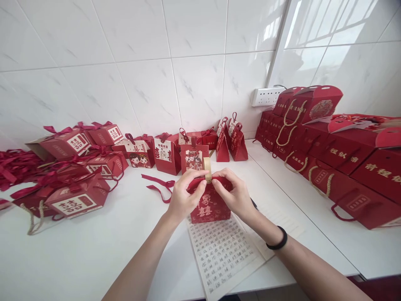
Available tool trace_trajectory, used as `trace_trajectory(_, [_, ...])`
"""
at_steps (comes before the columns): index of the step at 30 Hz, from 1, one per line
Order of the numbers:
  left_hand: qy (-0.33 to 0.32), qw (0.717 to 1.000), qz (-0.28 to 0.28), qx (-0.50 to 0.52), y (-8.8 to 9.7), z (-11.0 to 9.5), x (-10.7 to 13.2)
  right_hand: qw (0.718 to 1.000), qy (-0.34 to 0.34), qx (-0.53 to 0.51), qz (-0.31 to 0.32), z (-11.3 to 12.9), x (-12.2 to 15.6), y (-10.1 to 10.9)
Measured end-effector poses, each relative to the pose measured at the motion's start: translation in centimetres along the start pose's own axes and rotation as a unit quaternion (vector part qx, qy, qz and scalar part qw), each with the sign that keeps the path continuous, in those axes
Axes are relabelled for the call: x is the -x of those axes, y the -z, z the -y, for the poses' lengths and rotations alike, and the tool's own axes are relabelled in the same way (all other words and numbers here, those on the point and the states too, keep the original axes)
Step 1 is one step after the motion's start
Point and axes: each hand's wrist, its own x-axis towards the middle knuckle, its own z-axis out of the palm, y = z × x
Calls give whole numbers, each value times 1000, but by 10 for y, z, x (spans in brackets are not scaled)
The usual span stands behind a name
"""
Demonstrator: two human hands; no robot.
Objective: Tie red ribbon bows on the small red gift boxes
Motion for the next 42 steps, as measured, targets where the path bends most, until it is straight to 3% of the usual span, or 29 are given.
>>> trace_trajectory(7, [44, 999, -5, 16, -2, -2, 1, 1000, -14, -5, -11, 2, 0, -2])
trace_trajectory(24, [30, 999, -2, 16, -3, 0, 3, 1000, 1, 14, -1, 2, 1, -1])
trace_trajectory(32, [154, 982, -41, 101, -7, 0, 7, 999, -1, 40, 2, -2, 5, 1])
trace_trajectory(42, [141, 985, -35, 91, -8, -5, 7, 999, -4, 45, -4, 1, 5, 1])
